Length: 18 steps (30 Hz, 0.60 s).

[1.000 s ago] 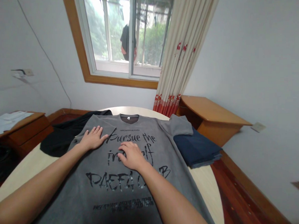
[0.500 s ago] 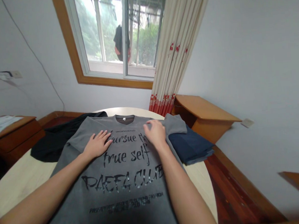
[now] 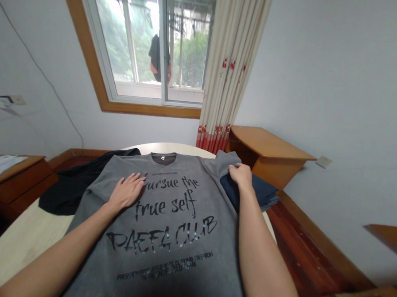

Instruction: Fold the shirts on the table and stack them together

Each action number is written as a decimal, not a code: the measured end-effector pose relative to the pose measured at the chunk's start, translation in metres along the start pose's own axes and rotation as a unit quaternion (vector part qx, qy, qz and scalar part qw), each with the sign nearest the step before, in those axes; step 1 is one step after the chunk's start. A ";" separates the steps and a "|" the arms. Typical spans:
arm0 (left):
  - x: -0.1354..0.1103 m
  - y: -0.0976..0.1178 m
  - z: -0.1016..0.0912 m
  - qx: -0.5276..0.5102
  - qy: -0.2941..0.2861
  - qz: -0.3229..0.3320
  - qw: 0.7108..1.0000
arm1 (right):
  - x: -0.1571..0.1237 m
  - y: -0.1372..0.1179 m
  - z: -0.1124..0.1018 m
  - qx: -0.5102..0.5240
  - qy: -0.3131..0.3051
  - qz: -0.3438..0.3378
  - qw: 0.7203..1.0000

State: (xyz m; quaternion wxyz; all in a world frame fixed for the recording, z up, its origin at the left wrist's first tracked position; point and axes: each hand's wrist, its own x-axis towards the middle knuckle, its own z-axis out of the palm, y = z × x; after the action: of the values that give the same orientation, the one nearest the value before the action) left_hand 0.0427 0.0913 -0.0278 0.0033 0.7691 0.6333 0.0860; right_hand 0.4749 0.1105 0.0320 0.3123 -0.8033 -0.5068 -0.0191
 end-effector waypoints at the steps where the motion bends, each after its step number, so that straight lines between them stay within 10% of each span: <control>1: 0.000 0.000 -0.001 -0.005 -0.002 -0.002 1.000 | -0.001 -0.005 -0.002 0.019 0.019 -0.011 1.000; 5: -0.001 0.000 -0.003 -0.011 -0.009 -0.002 1.000 | -0.020 -0.041 -0.005 0.065 0.053 -0.190 0.978; 9: 0.000 -0.002 0.000 -0.006 -0.006 0.004 1.000 | -0.047 -0.071 0.011 0.046 -0.160 -0.378 0.911; 13: 0.000 -0.003 0.002 -0.008 0.001 0.008 1.000 | -0.057 -0.073 0.028 0.018 -0.287 -0.347 0.893; 18: 0.000 -0.002 0.002 -0.008 0.001 0.006 1.000 | -0.063 -0.068 0.038 -0.070 -0.279 -0.313 0.905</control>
State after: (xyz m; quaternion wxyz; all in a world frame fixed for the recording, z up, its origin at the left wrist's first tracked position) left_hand 0.0406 0.0918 -0.0301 0.0086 0.7728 0.6279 0.0917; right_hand 0.3774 0.0992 0.0123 0.0790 -0.5962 -0.7956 0.0733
